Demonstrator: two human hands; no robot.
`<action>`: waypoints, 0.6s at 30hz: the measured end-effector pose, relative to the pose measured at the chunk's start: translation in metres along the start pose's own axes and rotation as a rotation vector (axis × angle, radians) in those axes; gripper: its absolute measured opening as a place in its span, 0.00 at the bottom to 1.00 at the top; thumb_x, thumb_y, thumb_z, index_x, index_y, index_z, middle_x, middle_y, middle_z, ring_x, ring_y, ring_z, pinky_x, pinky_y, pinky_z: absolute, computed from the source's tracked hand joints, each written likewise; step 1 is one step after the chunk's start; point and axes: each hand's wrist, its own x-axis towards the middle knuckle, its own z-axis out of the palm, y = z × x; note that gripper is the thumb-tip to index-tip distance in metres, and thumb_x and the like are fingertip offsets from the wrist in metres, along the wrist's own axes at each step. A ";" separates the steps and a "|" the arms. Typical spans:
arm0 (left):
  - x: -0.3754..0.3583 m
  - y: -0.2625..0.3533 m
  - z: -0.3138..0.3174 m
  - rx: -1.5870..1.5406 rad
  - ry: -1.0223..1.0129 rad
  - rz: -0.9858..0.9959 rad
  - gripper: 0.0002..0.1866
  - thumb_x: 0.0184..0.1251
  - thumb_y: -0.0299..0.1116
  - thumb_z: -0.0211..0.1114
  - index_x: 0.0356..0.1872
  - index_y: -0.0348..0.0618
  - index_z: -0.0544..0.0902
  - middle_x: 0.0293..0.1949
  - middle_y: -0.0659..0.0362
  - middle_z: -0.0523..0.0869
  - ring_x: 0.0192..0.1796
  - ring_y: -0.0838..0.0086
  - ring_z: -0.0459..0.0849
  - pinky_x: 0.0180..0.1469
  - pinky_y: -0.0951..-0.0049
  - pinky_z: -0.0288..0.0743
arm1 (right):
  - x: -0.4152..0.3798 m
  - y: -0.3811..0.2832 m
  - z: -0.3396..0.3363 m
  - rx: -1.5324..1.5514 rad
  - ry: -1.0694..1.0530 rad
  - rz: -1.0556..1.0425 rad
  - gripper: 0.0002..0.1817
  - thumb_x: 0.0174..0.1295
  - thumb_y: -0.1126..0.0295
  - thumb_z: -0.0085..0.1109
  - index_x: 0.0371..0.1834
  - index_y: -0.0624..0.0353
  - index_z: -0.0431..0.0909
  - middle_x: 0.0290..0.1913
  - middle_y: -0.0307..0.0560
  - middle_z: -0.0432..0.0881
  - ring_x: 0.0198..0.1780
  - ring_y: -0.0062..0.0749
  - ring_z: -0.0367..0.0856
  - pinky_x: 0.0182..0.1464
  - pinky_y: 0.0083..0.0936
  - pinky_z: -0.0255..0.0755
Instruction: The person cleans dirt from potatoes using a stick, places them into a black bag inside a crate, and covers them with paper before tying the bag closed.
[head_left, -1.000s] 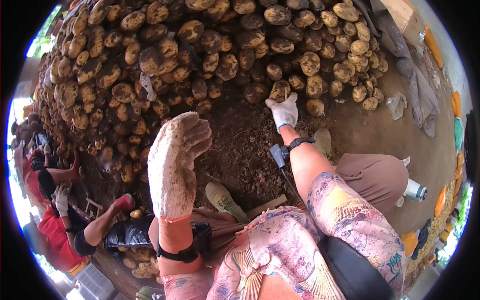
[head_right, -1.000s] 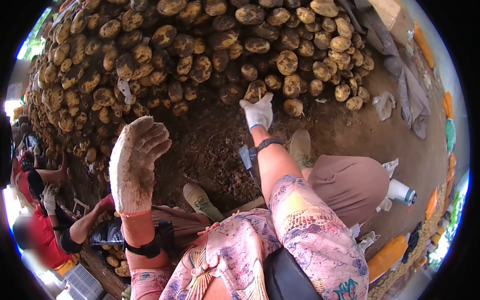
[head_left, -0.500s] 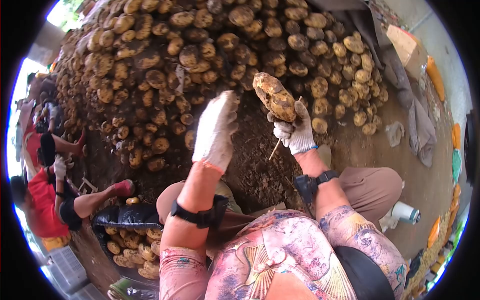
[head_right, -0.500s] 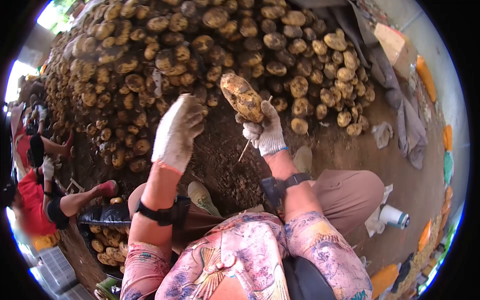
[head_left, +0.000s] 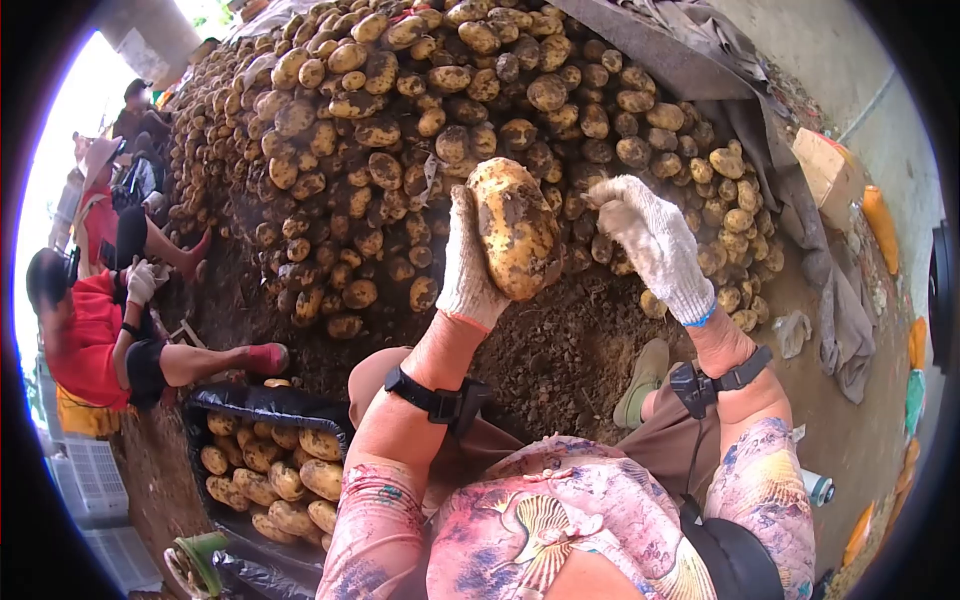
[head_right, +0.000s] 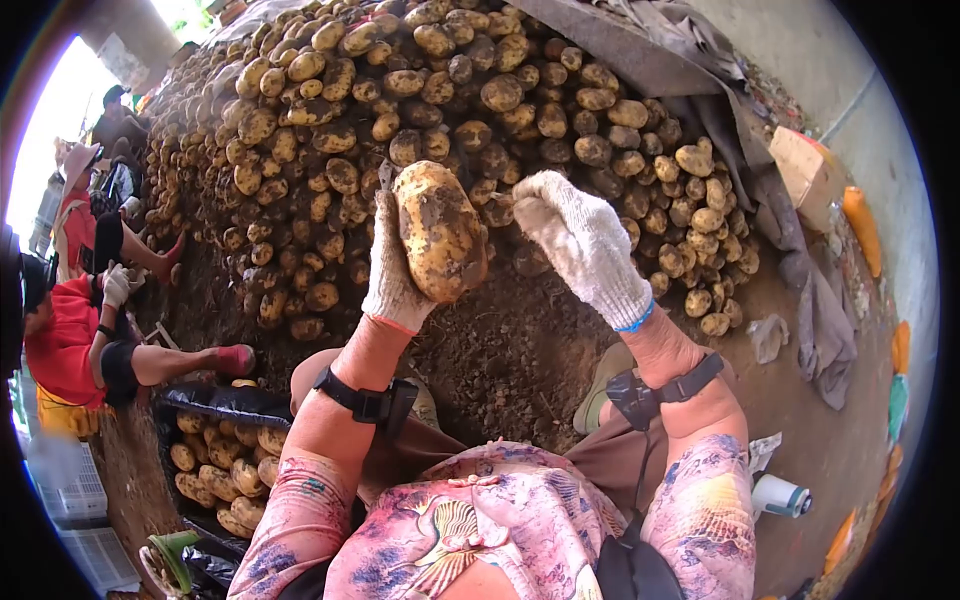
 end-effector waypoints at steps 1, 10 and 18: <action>0.000 -0.001 -0.001 0.039 0.006 0.016 0.38 0.73 0.68 0.49 0.68 0.47 0.71 0.60 0.50 0.80 0.58 0.56 0.83 0.59 0.47 0.81 | 0.002 -0.003 0.001 -0.114 0.027 -0.053 0.11 0.67 0.68 0.64 0.48 0.61 0.80 0.33 0.50 0.86 0.35 0.38 0.87 0.38 0.29 0.77; -0.008 -0.004 0.010 0.432 -0.001 0.221 0.35 0.73 0.59 0.55 0.70 0.45 0.69 0.62 0.52 0.79 0.59 0.65 0.83 0.60 0.59 0.81 | 0.010 0.006 0.020 -0.175 0.066 -0.142 0.09 0.65 0.72 0.64 0.47 0.59 0.82 0.36 0.55 0.86 0.38 0.49 0.87 0.37 0.32 0.78; -0.003 -0.002 0.022 0.826 0.055 0.491 0.40 0.51 0.29 0.79 0.67 0.37 0.71 0.59 0.55 0.80 0.60 0.72 0.80 0.64 0.68 0.75 | 0.010 0.011 0.022 -0.062 0.028 0.084 0.09 0.68 0.71 0.59 0.48 0.59 0.82 0.32 0.55 0.84 0.33 0.45 0.85 0.37 0.31 0.76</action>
